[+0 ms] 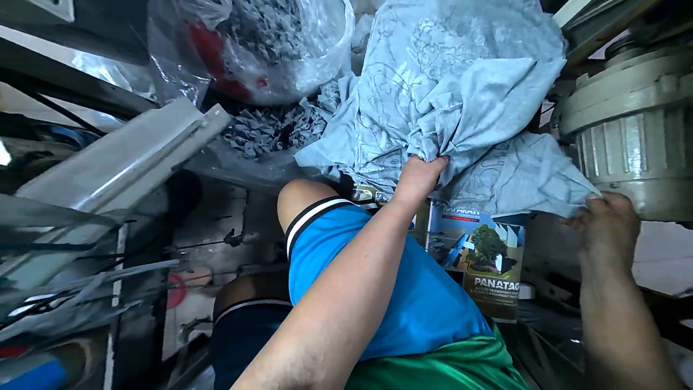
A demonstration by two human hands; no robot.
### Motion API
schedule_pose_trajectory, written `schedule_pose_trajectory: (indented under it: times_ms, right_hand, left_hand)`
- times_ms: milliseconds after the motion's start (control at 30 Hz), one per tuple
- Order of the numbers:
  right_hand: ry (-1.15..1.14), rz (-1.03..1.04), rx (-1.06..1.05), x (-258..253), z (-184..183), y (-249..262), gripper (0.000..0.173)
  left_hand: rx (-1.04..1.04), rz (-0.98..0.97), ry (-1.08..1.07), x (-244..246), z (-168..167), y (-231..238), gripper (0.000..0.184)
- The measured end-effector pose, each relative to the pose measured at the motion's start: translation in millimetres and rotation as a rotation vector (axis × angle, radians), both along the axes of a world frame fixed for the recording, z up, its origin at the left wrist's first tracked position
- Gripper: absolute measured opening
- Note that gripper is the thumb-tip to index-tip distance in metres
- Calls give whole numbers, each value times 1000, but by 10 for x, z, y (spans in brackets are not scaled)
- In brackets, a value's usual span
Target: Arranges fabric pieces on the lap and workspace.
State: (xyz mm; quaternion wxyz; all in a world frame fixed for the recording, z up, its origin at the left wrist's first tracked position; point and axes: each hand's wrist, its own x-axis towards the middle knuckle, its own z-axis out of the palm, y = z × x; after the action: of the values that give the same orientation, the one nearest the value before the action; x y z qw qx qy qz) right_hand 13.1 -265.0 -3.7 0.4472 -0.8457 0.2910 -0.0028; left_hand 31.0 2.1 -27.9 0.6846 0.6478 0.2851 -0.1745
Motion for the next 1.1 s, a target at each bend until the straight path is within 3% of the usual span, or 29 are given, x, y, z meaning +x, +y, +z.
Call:
schedule_pose_trajectory:
  times_ms: [100, 200, 367, 500, 600, 667, 767, 900, 1000, 1100]
  right_hand:
    - [-71, -254, 417, 7, 62, 30, 13]
    - [-155, -217, 601, 35, 166, 69, 21]
    - [-220, -223, 726, 106, 267, 83, 30]
    - [-236, -256, 1050, 131, 310, 27, 47]
    - [-233, -140, 1179, 188, 413, 81, 51]
    - [-249, -34, 1185, 245, 533, 237, 50]
    - [-250, -36, 1047, 355, 694, 499, 48]
    - [-322, 59, 903, 458, 658, 454, 34]
    - [-376, 173, 784, 530, 652, 438, 28]
    - [-397, 265, 694, 620, 714, 598, 34]
  left_hand:
    - [-5, 9, 2, -8, 8, -9, 33]
    - [-3, 12, 5, -19, 10, 9, 33]
    - [-11, 13, 0, -11, 17, -2, 35]
    - [-22, 27, -14, -21, 18, 2, 32]
    - [-21, 14, -5, -26, 19, 18, 32]
    - [-21, 7, 5, -24, 16, 22, 34]
    - [-19, 11, 12, -25, 20, 23, 37]
    - [-29, 7, 36, -20, 37, 35, 41]
    - [3, 12, -24, -26, -22, 13, 34]
    - [36, 4, -63, -21, -41, -3, 27]
